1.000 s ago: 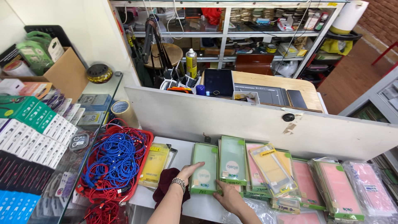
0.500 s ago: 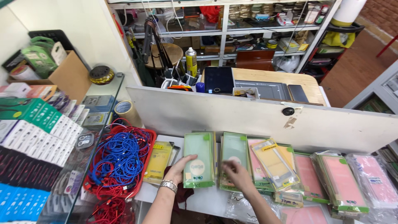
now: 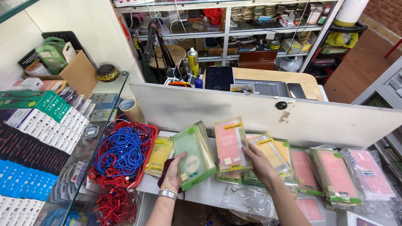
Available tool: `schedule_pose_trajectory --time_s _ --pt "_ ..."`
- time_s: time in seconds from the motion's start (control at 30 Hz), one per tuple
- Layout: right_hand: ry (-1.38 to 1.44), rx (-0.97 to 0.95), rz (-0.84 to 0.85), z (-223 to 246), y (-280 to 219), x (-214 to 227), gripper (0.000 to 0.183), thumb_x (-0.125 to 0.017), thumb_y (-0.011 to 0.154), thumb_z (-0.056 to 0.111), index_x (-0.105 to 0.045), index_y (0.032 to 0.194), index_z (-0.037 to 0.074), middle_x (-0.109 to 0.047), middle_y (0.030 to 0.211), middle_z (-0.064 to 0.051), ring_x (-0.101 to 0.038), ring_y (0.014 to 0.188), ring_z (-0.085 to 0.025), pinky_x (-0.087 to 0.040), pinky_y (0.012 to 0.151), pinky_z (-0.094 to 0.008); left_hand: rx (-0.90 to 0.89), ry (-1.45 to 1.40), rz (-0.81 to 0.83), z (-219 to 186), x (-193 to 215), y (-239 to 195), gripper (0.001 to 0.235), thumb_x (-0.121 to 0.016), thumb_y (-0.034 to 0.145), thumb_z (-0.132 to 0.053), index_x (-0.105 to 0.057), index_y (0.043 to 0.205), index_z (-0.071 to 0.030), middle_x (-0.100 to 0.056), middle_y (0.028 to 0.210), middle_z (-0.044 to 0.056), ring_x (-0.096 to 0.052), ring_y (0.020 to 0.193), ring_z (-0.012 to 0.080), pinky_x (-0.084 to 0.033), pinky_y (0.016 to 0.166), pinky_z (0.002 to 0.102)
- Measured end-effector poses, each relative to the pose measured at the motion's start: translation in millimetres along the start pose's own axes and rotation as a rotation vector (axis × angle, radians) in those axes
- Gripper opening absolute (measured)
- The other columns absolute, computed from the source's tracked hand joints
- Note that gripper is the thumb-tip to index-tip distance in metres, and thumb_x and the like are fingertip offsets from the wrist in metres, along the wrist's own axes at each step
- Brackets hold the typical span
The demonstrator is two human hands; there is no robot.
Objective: The person handles stacks of pink rectangular items, counts them, and places them into clear plastic bags. They use a blue marker to write on the bags and arrange the packaged items on a glass display counter and a nearby table.
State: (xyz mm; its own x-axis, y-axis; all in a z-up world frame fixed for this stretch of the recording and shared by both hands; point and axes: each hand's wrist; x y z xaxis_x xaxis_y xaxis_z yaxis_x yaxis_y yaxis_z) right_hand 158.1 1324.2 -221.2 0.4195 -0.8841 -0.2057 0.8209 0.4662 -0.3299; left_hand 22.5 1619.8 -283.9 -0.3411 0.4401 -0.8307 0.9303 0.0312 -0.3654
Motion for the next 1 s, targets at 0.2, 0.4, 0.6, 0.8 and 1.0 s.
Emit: schedule_pose_trajectory --time_s 0.2,0.4,0.6,0.8,1.0 --pt "0.102 -0.162 -0.037 12 -17 13 0.053 -0.056 0.096 0.034 -0.055 0.146 0.015 -0.067 0.128 -0.002 -0.064 0.115 -0.017 -0.054 0.09 -0.042 -0.159 0.057 -0.109 -4 12 -10 0.05 -0.072 0.087 -0.03 -0.061 0.128 -0.003 -0.071 0.111 0.011 -0.071 0.098 0.0234 -0.059 0.085 0.038" --pt "0.157 -0.143 0.046 14 -14 -3 0.051 -0.056 0.098 0.035 -0.058 0.144 0.012 -0.068 0.126 -0.005 -0.067 0.108 -0.017 -0.056 0.089 -0.039 -0.185 0.049 -0.132 -9 17 -20 0.047 -0.074 0.086 -0.031 -0.063 0.123 -0.005 -0.072 0.107 0.009 -0.072 0.094 0.0227 -0.059 0.083 0.037" --pt "0.165 -0.143 0.065 25 -12 -22 0.051 -0.055 0.098 0.036 -0.058 0.143 0.013 -0.068 0.124 -0.005 -0.068 0.105 -0.017 -0.057 0.086 -0.04 -0.207 0.043 -0.155 -17 16 -30 0.048 -0.074 0.086 -0.033 -0.063 0.123 -0.005 -0.072 0.106 0.009 -0.072 0.093 0.0229 -0.059 0.082 0.037" --pt "0.161 -0.166 0.029 15 2 -35 0.056 -0.056 0.097 0.037 -0.052 0.148 0.016 -0.062 0.135 -0.004 -0.061 0.12 -0.019 -0.054 0.095 -0.044 -0.203 0.044 -0.201 -23 12 -41 0.054 -0.071 0.086 -0.041 -0.062 0.126 -0.006 -0.072 0.108 0.011 -0.072 0.094 0.0236 -0.06 0.083 0.038" --pt "-0.155 -0.232 0.03 -76 54 -59 0.071 -0.066 0.091 0.041 -0.043 0.153 0.014 -0.058 0.143 -0.006 -0.053 0.13 -0.021 -0.045 0.104 -0.046 -0.283 0.03 -0.237 -29 26 -54 0.06 -0.068 0.087 -0.046 -0.06 0.132 -0.007 -0.071 0.113 0.011 -0.07 0.1 0.0241 -0.058 0.085 0.038"
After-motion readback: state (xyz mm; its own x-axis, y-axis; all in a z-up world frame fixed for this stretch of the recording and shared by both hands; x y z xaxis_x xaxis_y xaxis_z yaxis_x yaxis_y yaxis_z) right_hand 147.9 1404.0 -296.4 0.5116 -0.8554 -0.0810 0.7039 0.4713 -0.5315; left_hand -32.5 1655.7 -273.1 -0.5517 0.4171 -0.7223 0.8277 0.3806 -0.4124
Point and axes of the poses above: each hand's wrist, its own y-axis towards the middle knuckle, its own x-axis out of the back of the hand, z = x × y
